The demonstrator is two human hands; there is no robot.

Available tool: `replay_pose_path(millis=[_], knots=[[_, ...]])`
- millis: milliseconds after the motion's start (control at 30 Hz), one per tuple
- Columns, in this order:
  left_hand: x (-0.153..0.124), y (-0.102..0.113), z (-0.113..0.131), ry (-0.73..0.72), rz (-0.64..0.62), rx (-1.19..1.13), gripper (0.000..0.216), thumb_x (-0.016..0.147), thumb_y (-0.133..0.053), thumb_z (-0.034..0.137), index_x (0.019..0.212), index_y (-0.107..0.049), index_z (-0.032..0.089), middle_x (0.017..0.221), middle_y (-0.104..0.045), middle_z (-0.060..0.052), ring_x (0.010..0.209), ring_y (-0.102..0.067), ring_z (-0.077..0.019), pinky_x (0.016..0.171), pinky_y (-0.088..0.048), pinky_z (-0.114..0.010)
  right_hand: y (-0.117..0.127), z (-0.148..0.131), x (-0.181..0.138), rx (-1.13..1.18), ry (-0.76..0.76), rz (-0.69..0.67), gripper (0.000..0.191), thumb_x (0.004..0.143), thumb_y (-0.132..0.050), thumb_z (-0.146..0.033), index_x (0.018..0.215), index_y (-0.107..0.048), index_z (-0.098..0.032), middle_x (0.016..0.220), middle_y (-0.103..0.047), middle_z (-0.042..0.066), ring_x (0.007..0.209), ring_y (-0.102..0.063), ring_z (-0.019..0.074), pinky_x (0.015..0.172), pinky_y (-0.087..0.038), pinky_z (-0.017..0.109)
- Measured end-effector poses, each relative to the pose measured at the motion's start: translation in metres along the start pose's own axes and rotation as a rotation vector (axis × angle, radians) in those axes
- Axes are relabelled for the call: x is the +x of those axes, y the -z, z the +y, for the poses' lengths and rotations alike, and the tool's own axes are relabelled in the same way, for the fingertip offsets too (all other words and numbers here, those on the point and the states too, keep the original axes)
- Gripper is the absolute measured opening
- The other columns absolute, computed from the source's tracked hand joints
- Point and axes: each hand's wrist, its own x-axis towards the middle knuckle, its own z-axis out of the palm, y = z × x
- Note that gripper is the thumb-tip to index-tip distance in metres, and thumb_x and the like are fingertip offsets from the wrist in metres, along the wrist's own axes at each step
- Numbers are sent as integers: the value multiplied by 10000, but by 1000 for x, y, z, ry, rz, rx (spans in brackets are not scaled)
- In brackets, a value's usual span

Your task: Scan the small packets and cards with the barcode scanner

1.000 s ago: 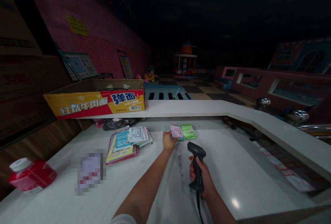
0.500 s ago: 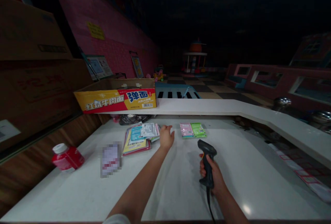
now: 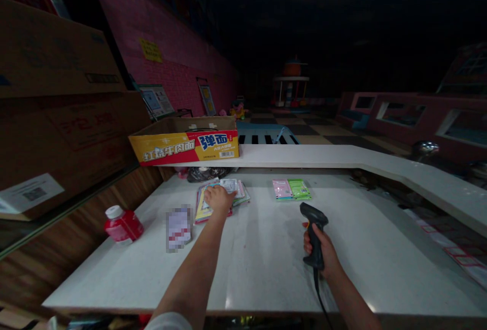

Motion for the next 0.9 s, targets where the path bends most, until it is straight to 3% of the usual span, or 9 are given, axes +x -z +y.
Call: replay_pose_path(millis=[233, 300, 433, 533, 633, 800, 900], knots=[[13, 11, 0, 96, -100, -145, 681, 630, -800, 417, 1151, -541, 64, 1103, -648, -241, 1082, -590, -371, 859, -430, -402, -5, -3, -1, -18, 21, 10, 501, 624, -814, -532, 898, -638, -151, 540, -561, -39, 384, -452, 72, 353, -344, 175], [18, 14, -1, 88, -141, -256, 612, 656, -786, 345, 1155, -546, 83, 1059, -679, -205, 1029, -627, -338, 818, -448, -371, -4, -4, -2, -18, 20, 8, 502, 628, -811, -534, 902, -637, -151, 542, -560, -39, 388, -454, 71, 355, -345, 174], [19, 10, -1, 18, -105, -590, 430, 653, -739, 273, 1042, -632, 127, 956, -710, -116, 937, -653, -277, 743, -458, -311, -3, -3, -1, -14, 15, 1, 489, 656, -797, -527, 927, -633, -154, 549, -557, -41, 402, -461, 71, 362, -351, 170], [2, -3, 1, -52, -225, -956, 278, 652, -698, 337, 838, -678, 131, 745, -682, -50, 738, -644, -227, 632, -449, -282, -1, -1, 0, -10, 16, -3, 485, 670, -790, -525, 939, -628, -156, 553, -559, -40, 408, -461, 70, 366, -355, 168], [-29, -19, 1, -30, -430, -1270, 360, 612, -717, 422, 811, -681, 125, 669, -653, -22, 619, -603, -180, 564, -445, -264, 1, 0, 1, -5, 13, -2, 490, 668, -791, -527, 942, -624, -157, 555, -561, -39, 408, -460, 70, 366, -357, 167], [-75, -41, 3, 163, -594, -1541, 481, 533, -814, 409, 905, -660, 145, 826, -708, -55, 678, -645, -184, 585, -503, -284, 1, 0, 1, 5, 15, 4, 471, 670, -797, -510, 930, -629, -155, 556, -565, -34, 411, -462, 74, 367, -366, 170], [-89, -50, 12, 199, -636, -1671, 535, 501, -854, 334, 959, -642, 157, 927, -723, -80, 765, -677, -216, 651, -539, -326, -1, -1, 0, 12, 12, 12, 463, 666, -801, -504, 921, -633, -156, 554, -564, -35, 408, -460, 72, 365, -367, 168]])
